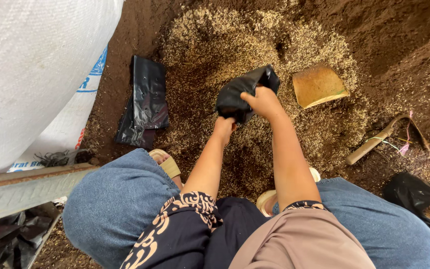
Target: The person scoops grains from a large pile using a scoop and pours them into small black plastic bags. They then tie the bags closed and place them aside. The process is repeated multiple times.
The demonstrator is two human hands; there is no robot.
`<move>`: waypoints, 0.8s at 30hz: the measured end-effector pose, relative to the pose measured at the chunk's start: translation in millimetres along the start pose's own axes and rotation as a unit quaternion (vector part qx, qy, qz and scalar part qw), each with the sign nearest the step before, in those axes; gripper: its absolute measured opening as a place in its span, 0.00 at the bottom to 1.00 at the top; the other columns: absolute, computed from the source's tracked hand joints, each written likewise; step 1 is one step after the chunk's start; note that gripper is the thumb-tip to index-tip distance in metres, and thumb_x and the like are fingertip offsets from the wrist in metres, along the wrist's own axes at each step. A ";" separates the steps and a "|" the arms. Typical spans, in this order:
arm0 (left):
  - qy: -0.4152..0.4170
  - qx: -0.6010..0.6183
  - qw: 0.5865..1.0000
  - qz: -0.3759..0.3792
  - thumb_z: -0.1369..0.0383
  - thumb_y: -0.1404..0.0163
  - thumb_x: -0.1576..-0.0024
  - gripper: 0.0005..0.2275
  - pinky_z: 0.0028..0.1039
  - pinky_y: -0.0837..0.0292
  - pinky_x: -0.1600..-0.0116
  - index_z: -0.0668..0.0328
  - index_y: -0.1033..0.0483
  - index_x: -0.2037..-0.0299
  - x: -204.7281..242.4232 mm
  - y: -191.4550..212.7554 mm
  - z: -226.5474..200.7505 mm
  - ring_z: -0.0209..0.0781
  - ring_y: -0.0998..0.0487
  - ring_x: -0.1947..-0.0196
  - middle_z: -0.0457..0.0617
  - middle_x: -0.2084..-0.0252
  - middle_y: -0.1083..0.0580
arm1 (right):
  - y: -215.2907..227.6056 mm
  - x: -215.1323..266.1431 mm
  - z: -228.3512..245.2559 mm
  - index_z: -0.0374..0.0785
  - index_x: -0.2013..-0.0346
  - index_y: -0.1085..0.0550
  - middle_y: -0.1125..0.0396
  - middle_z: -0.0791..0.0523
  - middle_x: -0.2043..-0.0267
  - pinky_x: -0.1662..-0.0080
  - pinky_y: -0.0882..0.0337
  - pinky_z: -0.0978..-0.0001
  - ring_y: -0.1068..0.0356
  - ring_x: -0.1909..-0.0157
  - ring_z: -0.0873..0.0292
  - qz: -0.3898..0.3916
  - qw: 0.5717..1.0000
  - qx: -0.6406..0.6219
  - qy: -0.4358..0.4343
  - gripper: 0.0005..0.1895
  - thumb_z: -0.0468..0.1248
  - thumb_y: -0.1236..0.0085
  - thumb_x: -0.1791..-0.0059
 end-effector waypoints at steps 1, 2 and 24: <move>-0.022 -0.018 1.000 -0.002 0.77 0.53 0.41 0.04 0.32 0.33 0.73 0.73 0.27 0.64 -2.3 -0.7 -8.4 0.41 0.29 0.80 0.53 0.74 0.28 | 3.0 1.1 1.8 0.27 0.65 0.24 0.28 0.44 0.67 0.59 0.29 0.55 0.27 0.65 0.47 -0.026 1.000 0.001 -0.006 0.28 0.54 0.42 0.49; -0.010 -0.019 1.000 0.007 0.75 0.53 0.40 0.05 0.32 0.33 0.74 0.72 0.28 0.64 -4.1 -2.0 -11.5 0.41 0.30 0.80 0.53 0.75 0.29 | 2.6 1.0 1.0 0.26 0.66 0.25 0.28 0.43 0.67 0.59 0.30 0.53 0.28 0.65 0.46 -0.033 0.999 -0.020 -0.021 0.28 0.54 0.43 0.48; -0.176 -0.327 0.924 -0.094 0.71 0.42 0.46 0.11 0.33 0.25 0.62 0.65 0.22 0.55 13.7 32.6 -43.6 0.42 0.21 0.71 0.51 0.68 0.22 | -114.1 -13.2 -109.5 0.35 0.52 0.26 0.26 0.50 0.52 0.45 0.26 0.57 0.25 0.52 0.53 0.132 0.875 -0.416 -0.210 0.19 0.47 0.57 0.42</move>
Point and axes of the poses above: each hand's wrist, its own x-axis away from the middle knuckle, its own y-axis out of the back of the hand, z = x × y, the point moved 9 cm from there along -x, towards the middle knuckle
